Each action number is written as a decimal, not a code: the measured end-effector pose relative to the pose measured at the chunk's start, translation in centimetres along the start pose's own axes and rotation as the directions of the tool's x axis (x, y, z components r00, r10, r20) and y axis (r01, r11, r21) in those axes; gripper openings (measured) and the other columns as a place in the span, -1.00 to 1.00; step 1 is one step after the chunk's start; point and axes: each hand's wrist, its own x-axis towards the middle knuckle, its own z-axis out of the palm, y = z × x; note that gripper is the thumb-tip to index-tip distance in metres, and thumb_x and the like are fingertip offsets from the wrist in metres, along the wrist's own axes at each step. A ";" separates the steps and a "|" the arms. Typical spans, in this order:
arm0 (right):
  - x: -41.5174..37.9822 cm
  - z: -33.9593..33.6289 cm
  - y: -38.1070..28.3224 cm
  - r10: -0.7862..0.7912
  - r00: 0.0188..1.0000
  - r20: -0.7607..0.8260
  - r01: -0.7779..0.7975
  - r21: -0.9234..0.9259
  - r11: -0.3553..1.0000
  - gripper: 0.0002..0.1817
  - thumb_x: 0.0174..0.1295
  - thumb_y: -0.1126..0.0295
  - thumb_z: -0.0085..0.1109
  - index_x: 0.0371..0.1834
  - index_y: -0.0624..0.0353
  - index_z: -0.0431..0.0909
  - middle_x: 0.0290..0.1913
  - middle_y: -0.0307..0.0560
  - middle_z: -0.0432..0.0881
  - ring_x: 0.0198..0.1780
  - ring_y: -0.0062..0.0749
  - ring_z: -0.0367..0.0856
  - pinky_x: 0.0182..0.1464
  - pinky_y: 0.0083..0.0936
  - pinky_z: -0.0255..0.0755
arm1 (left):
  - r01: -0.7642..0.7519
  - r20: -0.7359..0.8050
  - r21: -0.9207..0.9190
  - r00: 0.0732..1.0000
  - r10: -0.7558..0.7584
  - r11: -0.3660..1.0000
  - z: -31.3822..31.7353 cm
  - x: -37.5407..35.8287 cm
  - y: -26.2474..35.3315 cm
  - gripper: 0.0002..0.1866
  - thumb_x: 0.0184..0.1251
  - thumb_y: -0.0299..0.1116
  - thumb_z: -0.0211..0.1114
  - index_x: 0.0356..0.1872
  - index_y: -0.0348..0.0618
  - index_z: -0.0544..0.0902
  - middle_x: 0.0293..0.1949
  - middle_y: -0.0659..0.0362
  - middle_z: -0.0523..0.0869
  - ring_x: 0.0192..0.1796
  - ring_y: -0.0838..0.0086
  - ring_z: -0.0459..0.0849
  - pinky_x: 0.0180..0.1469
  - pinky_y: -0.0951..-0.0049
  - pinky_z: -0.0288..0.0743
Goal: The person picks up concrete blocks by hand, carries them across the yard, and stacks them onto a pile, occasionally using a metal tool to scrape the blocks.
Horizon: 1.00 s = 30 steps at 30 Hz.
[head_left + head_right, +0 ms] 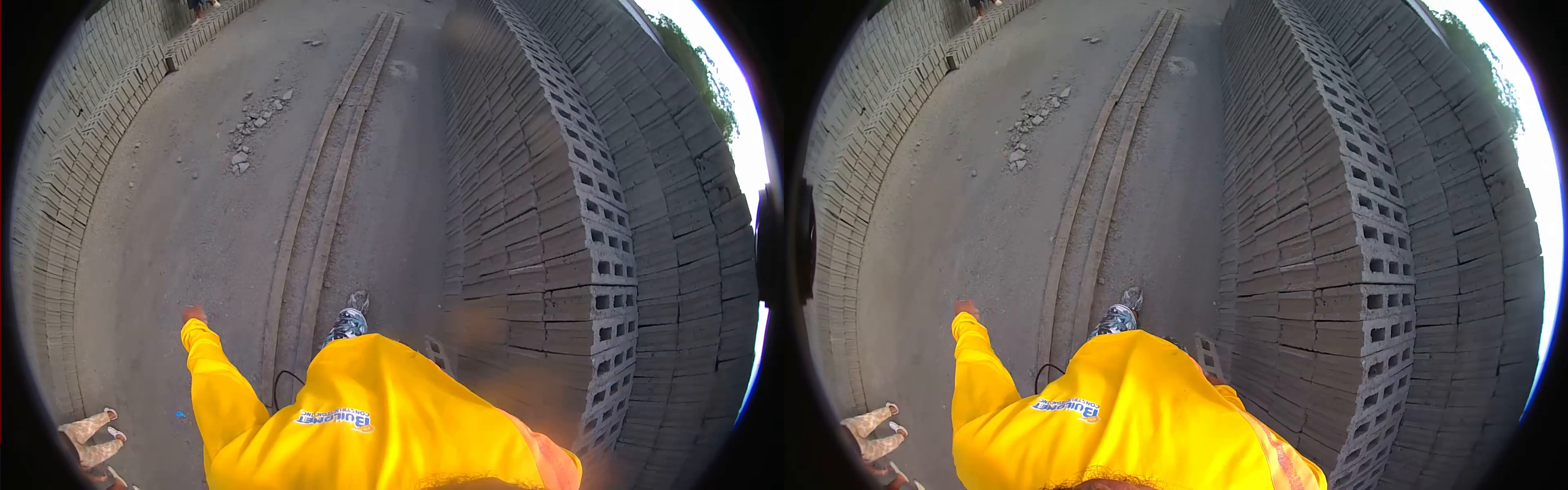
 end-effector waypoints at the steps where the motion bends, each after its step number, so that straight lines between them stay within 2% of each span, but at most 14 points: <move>1: 1.6 -3.6 -1.6 0.005 1.000 -0.006 -0.005 -0.004 1.000 -0.14 0.18 -0.13 0.22 0.54 -0.17 0.16 0.43 0.25 0.32 0.43 0.20 0.31 0.44 -0.17 0.21 | -0.080 0.007 0.044 0.997 0.079 0.996 2.9 1.9 4.4 -0.71 0.31 -0.30 0.17 -0.19 -0.35 0.69 -0.34 -0.07 0.76 -0.33 0.23 0.74 -0.33 0.21 0.51; 3: 4.6 -10.4 -3.8 0.022 1.000 -0.007 -0.022 0.013 1.000 -0.14 0.18 -0.13 0.22 0.54 -0.18 0.16 0.43 0.25 0.32 0.43 0.20 0.31 0.44 -0.17 0.21 | -0.004 0.279 -0.018 0.960 0.009 1.000 5.5 -1.3 20.3 -0.68 0.28 -0.24 0.19 -0.14 -0.30 0.69 -0.43 0.08 0.73 -0.47 0.36 0.66 -0.48 0.30 0.44; 5: 7.9 -16.8 -6.8 0.035 0.999 -0.020 -0.034 0.039 0.999 -0.14 0.18 -0.13 0.22 0.54 -0.18 0.16 0.43 0.25 0.32 0.43 0.20 0.31 0.44 -0.17 0.21 | -0.175 0.332 -0.004 0.928 0.167 0.985 9.0 -3.5 35.1 -0.61 0.34 -0.19 0.19 0.05 -0.24 0.63 -0.25 0.10 0.76 -0.40 0.41 0.69 -0.40 0.35 0.53; 6: 9.7 -19.7 -8.4 0.036 0.999 -0.024 -0.035 0.051 0.998 -0.14 0.17 -0.13 0.22 0.54 -0.18 0.16 0.43 0.25 0.32 0.43 0.20 0.31 0.44 -0.17 0.21 | -0.271 0.323 -0.011 0.910 0.260 0.962 11.4 -2.6 41.3 -0.61 0.39 -0.19 0.18 0.08 -0.25 0.63 -0.23 0.09 0.77 -0.32 0.41 0.71 -0.30 0.40 0.57; 8: 13.8 -25.5 -11.5 0.040 0.999 -0.028 -0.038 0.060 0.997 -0.13 0.17 -0.14 0.22 0.54 -0.19 0.16 0.43 0.24 0.32 0.43 0.20 0.30 0.44 -0.17 0.21 | -0.451 0.313 -0.090 0.834 0.455 0.888 15.1 -1.0 52.7 -0.62 0.43 -0.20 0.17 0.09 -0.27 0.62 -0.23 0.09 0.76 -0.26 0.44 0.71 -0.23 0.46 0.57; 10: 18.5 -31.4 -14.3 0.044 0.999 -0.026 -0.042 0.051 0.998 -0.13 0.17 -0.14 0.22 0.54 -0.19 0.15 0.44 0.24 0.31 0.43 0.20 0.30 0.44 -0.17 0.21 | -0.499 0.345 -0.197 0.771 0.536 0.844 18.5 3.3 62.8 -0.65 0.44 -0.21 0.17 0.04 -0.28 0.64 -0.26 0.12 0.75 -0.30 0.48 0.68 -0.25 0.49 0.55; 13: 26.6 -41.3 -19.1 0.035 0.999 -0.017 -0.034 0.046 0.998 -0.13 0.16 -0.14 0.23 0.55 -0.20 0.15 0.44 0.24 0.31 0.43 0.20 0.30 0.44 -0.17 0.21 | -0.586 0.270 -0.190 0.740 0.616 0.788 21.2 9.5 75.9 -0.68 0.44 -0.22 0.17 -0.04 -0.28 0.65 -0.31 0.16 0.72 -0.36 0.52 0.64 -0.33 0.50 0.52; 16: 34.1 -51.8 -23.2 0.036 0.999 -0.009 -0.036 0.057 0.998 -0.12 0.16 -0.14 0.23 0.55 -0.21 0.15 0.44 0.24 0.31 0.43 0.20 0.30 0.44 -0.18 0.21 | -0.562 0.113 -0.126 0.810 0.575 0.817 23.1 14.9 85.5 -0.69 0.42 -0.21 0.18 -0.09 -0.27 0.66 -0.38 0.17 0.71 -0.42 0.53 0.61 -0.39 0.49 0.49; 19: 39.1 -62.0 -27.0 0.040 0.999 0.018 -0.041 0.046 0.998 -0.12 0.16 -0.15 0.23 0.55 -0.22 0.15 0.44 0.24 0.31 0.44 0.20 0.30 0.44 -0.18 0.21 | -0.449 0.158 -0.027 0.880 0.448 0.893 25.2 18.8 91.3 -0.69 0.38 -0.22 0.18 -0.10 -0.27 0.67 -0.38 0.14 0.72 -0.47 0.49 0.61 -0.42 0.46 0.48; 21: 42.2 -68.4 -29.7 0.034 0.999 0.033 -0.035 0.031 0.999 -0.12 0.15 -0.15 0.24 0.55 -0.22 0.14 0.44 0.23 0.30 0.44 0.20 0.29 0.44 -0.18 0.21 | -0.333 0.228 0.055 0.922 0.313 0.941 26.6 18.5 95.7 -0.67 0.38 -0.22 0.17 -0.03 -0.27 0.65 -0.35 0.10 0.73 -0.47 0.45 0.62 -0.42 0.42 0.49; 24: 47.8 -77.0 -34.6 0.023 0.999 0.045 -0.024 0.025 0.999 -0.11 0.15 -0.15 0.24 0.55 -0.23 0.14 0.45 0.23 0.30 0.44 0.20 0.29 0.44 -0.18 0.21 | -0.199 0.256 0.052 0.950 0.180 0.979 29.5 22.1 101.1 -0.59 0.41 -0.22 0.13 0.15 -0.25 0.56 -0.28 0.05 0.76 -0.45 0.42 0.66 -0.45 0.37 0.48; 26: 51.9 -82.5 -38.1 0.020 0.998 0.054 -0.021 0.020 1.000 -0.11 0.15 -0.15 0.24 0.55 -0.23 0.14 0.45 0.23 0.30 0.44 0.20 0.29 0.44 -0.18 0.21 | -0.112 0.210 0.053 0.973 0.098 0.992 31.8 25.7 104.5 -0.60 0.42 -0.16 0.13 0.14 -0.17 0.57 -0.26 0.09 0.76 -0.43 0.43 0.65 -0.46 0.40 0.45; 27: 54.8 -84.9 -39.4 0.039 0.998 0.045 -0.039 0.000 0.999 -0.09 0.13 -0.15 0.26 0.56 -0.34 0.10 0.44 0.25 0.30 0.45 0.20 0.28 0.44 -0.16 0.22 | -0.065 0.210 0.024 0.976 0.059 0.998 33.0 28.6 105.7 -0.62 0.43 -0.15 0.13 0.14 -0.13 0.58 -0.24 0.10 0.76 -0.43 0.45 0.65 -0.47 0.39 0.44; 30: 60.7 -94.7 -45.6 0.048 0.998 0.033 -0.049 0.031 0.998 -0.09 0.13 -0.15 0.26 0.56 -0.34 0.09 0.44 0.25 0.30 0.45 0.20 0.28 0.44 -0.16 0.22 | 0.055 0.112 0.024 0.992 -0.057 0.998 35.8 34.7 112.1 -0.62 0.39 -0.16 0.14 0.09 -0.14 0.61 -0.23 0.08 0.77 -0.40 0.39 0.69 -0.44 0.37 0.47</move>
